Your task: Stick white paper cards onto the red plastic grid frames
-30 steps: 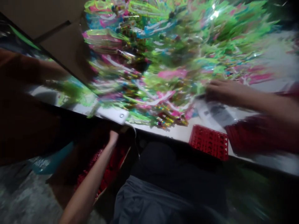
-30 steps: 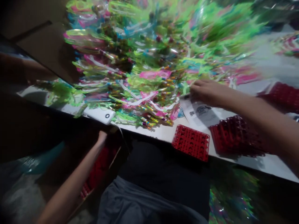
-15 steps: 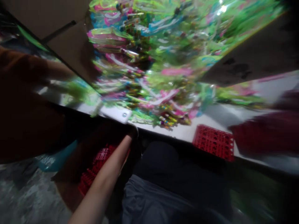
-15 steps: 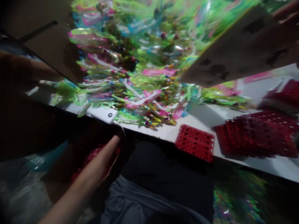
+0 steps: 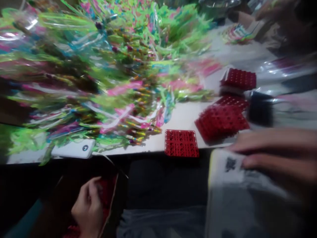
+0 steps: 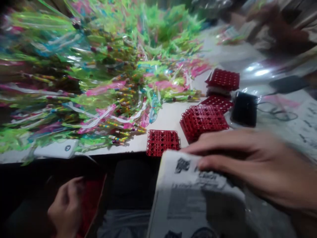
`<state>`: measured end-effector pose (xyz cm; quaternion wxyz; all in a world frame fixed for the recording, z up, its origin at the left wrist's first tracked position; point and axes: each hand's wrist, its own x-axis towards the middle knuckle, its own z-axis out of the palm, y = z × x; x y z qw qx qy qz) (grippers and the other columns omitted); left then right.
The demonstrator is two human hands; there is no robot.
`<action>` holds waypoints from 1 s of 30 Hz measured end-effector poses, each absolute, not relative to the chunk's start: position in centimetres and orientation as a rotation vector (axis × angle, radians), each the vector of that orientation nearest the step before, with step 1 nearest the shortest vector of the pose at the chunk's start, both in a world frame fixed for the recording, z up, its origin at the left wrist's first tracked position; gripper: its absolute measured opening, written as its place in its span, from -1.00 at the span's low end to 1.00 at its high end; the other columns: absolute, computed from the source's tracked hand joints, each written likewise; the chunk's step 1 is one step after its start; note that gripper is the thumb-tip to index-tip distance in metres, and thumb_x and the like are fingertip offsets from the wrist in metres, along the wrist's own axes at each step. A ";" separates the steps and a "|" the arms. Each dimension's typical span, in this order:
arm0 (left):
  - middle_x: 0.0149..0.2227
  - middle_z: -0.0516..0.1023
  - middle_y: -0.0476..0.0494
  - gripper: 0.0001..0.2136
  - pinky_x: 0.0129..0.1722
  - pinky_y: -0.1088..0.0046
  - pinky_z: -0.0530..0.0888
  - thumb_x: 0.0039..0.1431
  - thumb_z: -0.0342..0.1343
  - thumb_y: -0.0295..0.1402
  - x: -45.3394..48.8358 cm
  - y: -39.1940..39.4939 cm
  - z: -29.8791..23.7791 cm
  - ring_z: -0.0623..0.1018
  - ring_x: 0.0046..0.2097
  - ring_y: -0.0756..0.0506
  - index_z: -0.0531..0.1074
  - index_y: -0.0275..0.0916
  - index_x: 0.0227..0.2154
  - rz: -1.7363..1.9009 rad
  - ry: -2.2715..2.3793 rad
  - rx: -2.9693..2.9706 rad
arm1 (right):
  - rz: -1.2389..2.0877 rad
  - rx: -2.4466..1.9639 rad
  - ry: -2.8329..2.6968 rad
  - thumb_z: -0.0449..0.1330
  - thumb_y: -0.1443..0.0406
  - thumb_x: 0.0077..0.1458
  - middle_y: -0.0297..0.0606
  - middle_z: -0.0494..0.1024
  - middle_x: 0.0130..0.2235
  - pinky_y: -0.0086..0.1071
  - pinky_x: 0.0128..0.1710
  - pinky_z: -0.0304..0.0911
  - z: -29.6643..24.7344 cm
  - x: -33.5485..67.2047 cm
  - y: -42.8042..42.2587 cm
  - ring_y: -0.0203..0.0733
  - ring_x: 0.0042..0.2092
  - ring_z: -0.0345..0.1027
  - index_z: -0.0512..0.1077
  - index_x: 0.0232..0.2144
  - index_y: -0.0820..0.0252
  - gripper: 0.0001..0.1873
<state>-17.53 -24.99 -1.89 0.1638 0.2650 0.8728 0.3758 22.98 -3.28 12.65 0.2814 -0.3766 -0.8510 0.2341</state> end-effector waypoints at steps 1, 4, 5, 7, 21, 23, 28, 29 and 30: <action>-0.32 0.61 -0.04 -0.80 -0.17 0.42 0.51 0.42 0.17 -0.20 -15.7 -25.5 -0.6 0.57 -0.26 -0.14 0.62 -0.16 -0.09 1.188 2.499 0.768 | 0.831 -0.941 -2.339 0.37 0.00 0.30 -0.40 0.79 -0.24 -0.45 -0.37 0.59 11.5 21.9 -4.0 -0.19 -0.28 0.70 0.74 -0.13 -0.25 -0.82; -0.15 0.74 -0.16 -0.60 -0.21 0.37 0.60 0.48 0.04 -0.01 -9.5 -24.3 3.0 0.68 -0.17 -0.20 0.65 -0.15 0.02 1.252 1.715 0.716 | 1.350 -0.788 -2.310 0.30 0.14 0.41 -0.47 0.78 -0.20 -0.55 -0.29 0.55 8.2 18.7 -5.9 -0.32 -0.27 0.68 0.71 -0.03 -0.16 -0.81; -0.05 0.75 -0.18 -0.59 -0.15 0.37 0.62 0.47 0.07 0.00 -7.7 -23.1 3.9 0.70 -0.07 -0.23 0.66 -0.14 0.05 1.184 1.530 0.686 | 1.406 -0.784 -2.279 0.29 0.17 0.41 -0.46 0.77 -0.20 -0.55 -0.25 0.54 7.4 17.9 -6.4 -0.33 -0.26 0.67 0.71 -0.02 -0.12 -0.80; 0.00 0.76 -0.12 -0.68 -0.06 0.45 0.60 0.45 0.17 -0.05 -5.0 -20.4 4.9 0.70 -0.01 -0.18 0.72 -0.11 -0.06 1.096 1.466 0.672 | 1.368 -0.840 -2.248 0.25 0.24 0.43 -0.43 0.76 -0.17 -0.53 -0.17 0.53 6.2 16.9 -7.3 -0.33 -0.20 0.65 0.69 0.01 -0.07 -0.77; -0.37 0.70 -0.04 -0.76 -0.29 0.56 0.53 0.32 0.35 -0.09 -3.8 -18.7 5.2 0.61 -0.31 -0.05 0.78 -0.12 -0.20 0.939 1.543 0.660 | 0.526 -0.825 -2.277 0.08 0.56 0.32 -0.08 0.66 0.05 -0.15 0.16 0.51 3.5 15.5 -13.2 -0.08 0.14 0.53 0.45 0.22 0.21 -0.50; -0.32 0.74 -0.05 -0.76 -0.24 0.56 0.56 0.33 0.34 -0.09 -4.1 -18.8 5.1 0.65 -0.25 -0.07 0.78 -0.09 -0.15 0.923 1.546 0.660 | 0.526 -0.777 -2.213 0.09 0.55 0.32 -0.04 0.66 0.04 -0.13 0.17 0.50 3.5 15.2 -13.3 -0.07 0.16 0.51 0.42 0.22 0.25 -0.52; -0.30 0.77 -0.01 -0.81 -0.26 0.60 0.56 0.35 0.32 -0.14 -4.6 -18.9 5.9 0.66 -0.28 -0.03 0.78 -0.01 -0.12 0.919 1.556 0.741 | 0.665 -0.843 -2.197 0.20 0.58 0.27 -0.03 0.62 0.00 -0.12 0.06 0.49 3.8 14.4 -13.1 -0.07 0.05 0.49 0.45 0.11 0.30 -0.61; -0.33 0.76 0.01 -0.83 -0.28 0.62 0.55 0.34 0.33 -0.15 -4.7 -18.9 6.1 0.64 -0.31 -0.01 0.78 0.00 -0.12 0.924 1.565 0.758 | 0.648 -0.830 -2.206 0.20 0.58 0.27 -0.03 0.62 0.00 -0.13 0.07 0.48 3.8 14.2 -13.1 -0.07 0.06 0.48 0.45 0.11 0.31 -0.61; -0.37 0.74 0.02 -0.83 -0.30 0.63 0.54 0.34 0.33 -0.16 -4.8 -18.9 6.2 0.62 -0.34 0.00 0.78 0.00 -0.13 0.930 1.577 0.766 | 0.617 -0.810 -2.214 0.20 0.58 0.27 -0.05 0.62 -0.01 -0.14 0.10 0.47 3.9 14.1 -13.1 -0.08 0.08 0.47 0.45 0.11 0.31 -0.61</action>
